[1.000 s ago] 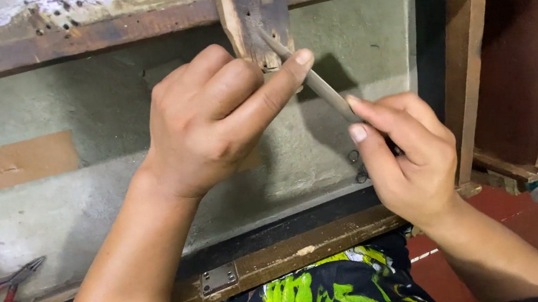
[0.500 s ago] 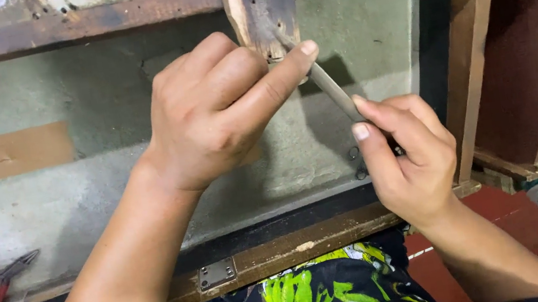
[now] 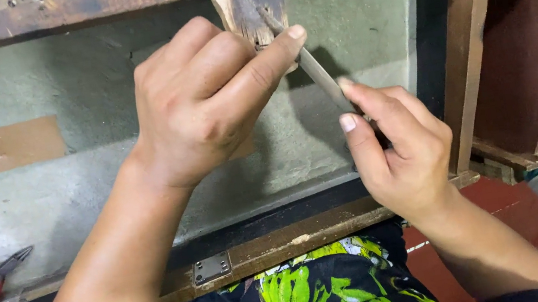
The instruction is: Filing the edges of small metal rings using a needle file on a jeweler's bench pin.
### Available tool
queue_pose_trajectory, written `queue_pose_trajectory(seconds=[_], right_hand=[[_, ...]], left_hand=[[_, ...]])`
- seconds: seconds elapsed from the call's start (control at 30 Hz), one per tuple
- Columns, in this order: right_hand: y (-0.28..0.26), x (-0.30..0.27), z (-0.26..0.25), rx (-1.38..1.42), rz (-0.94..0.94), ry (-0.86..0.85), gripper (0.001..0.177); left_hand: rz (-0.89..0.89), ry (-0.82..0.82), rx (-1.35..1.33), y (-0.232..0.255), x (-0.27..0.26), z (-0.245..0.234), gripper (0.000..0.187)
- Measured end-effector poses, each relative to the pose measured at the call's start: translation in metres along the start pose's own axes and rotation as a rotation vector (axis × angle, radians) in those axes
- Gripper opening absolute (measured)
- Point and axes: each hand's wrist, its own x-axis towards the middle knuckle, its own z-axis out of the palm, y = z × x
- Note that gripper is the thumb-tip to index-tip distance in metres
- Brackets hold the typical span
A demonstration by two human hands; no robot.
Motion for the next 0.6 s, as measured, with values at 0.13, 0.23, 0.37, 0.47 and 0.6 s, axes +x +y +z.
queue_pose_trajectory(seconds=[0.13,0.23,0.37,0.47,0.6], right_hand=[[0.004,-0.003,0.0,0.036,-0.014,-0.008,0.03],[0.007,-0.014,0.0,0.075,0.02,0.017,0.031],[0.01,-0.019,0.001,0.073,0.011,0.022,0.031],[0.011,-0.014,0.004,0.024,-0.032,0.026,0.03],[0.012,0.005,0.011,-0.017,-0.146,0.05,0.033]], left_hand=[[0.018,-0.028,0.033,-0.001,0.0,-0.001,0.025],[0.018,-0.021,0.077,-0.002,-0.001,-0.002,0.026],[0.022,-0.033,0.063,-0.003,-0.003,-0.001,0.031],[0.025,-0.048,0.06,-0.004,-0.004,-0.001,0.033],[0.038,-0.06,0.06,-0.003,-0.001,-0.003,0.033]])
